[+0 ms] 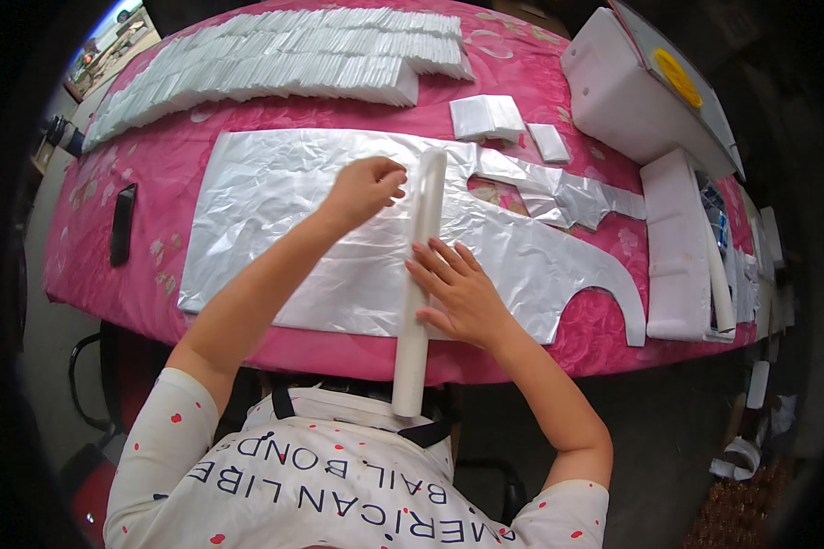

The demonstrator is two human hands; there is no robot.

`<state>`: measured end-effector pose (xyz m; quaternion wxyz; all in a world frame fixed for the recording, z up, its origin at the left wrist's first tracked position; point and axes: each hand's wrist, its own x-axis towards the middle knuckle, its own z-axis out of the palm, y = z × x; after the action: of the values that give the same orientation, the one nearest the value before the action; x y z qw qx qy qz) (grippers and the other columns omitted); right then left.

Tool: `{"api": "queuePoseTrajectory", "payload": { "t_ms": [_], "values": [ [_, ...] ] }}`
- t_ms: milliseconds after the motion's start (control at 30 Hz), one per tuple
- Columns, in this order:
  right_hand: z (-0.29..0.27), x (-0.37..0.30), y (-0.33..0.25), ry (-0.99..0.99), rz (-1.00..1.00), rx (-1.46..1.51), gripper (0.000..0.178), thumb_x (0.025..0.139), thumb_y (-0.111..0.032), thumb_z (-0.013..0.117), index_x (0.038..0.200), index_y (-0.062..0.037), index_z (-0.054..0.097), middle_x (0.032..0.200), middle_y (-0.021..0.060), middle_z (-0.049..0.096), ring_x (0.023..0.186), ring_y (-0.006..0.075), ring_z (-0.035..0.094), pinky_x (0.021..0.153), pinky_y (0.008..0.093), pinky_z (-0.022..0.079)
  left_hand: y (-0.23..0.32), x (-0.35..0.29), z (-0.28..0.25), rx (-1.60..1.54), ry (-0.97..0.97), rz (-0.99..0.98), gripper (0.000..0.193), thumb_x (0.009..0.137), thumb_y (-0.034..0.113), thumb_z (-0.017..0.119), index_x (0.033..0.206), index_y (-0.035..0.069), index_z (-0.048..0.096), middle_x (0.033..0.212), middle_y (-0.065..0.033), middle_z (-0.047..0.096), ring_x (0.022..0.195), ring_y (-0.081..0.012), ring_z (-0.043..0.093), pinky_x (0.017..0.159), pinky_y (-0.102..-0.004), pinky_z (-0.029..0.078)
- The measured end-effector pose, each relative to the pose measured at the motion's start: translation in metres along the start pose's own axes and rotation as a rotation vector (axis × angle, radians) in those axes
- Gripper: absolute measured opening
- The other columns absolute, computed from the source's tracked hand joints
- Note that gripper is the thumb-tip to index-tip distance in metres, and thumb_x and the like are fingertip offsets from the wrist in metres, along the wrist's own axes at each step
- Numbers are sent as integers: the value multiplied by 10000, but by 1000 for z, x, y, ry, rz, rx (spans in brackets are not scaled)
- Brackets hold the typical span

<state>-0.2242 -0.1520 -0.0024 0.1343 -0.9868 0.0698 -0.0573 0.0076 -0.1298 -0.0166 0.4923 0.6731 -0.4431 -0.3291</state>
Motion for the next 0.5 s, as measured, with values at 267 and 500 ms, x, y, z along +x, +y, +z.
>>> {"api": "queuePoseTrajectory", "payload": {
  "t_ms": [267,500],
  "values": [
    [46,131,-114,-31,-321,469,506,868,-415,472,1203,-39,530,1291,118,485,1314,293,286,1077,438,200,-6,-94,-149,-133,215,49,202,897,131,508,1005,-18,592,902,-89,651,780,-145,638,651,-242,503],
    [23,147,-113,121,-435,560,403,842,-275,567,1188,-69,548,1226,106,539,1211,292,428,998,406,348,-54,-237,-228,-46,429,-223,176,904,83,491,1009,-20,587,934,-73,633,805,-120,606,714,-236,488]
  ]
}}
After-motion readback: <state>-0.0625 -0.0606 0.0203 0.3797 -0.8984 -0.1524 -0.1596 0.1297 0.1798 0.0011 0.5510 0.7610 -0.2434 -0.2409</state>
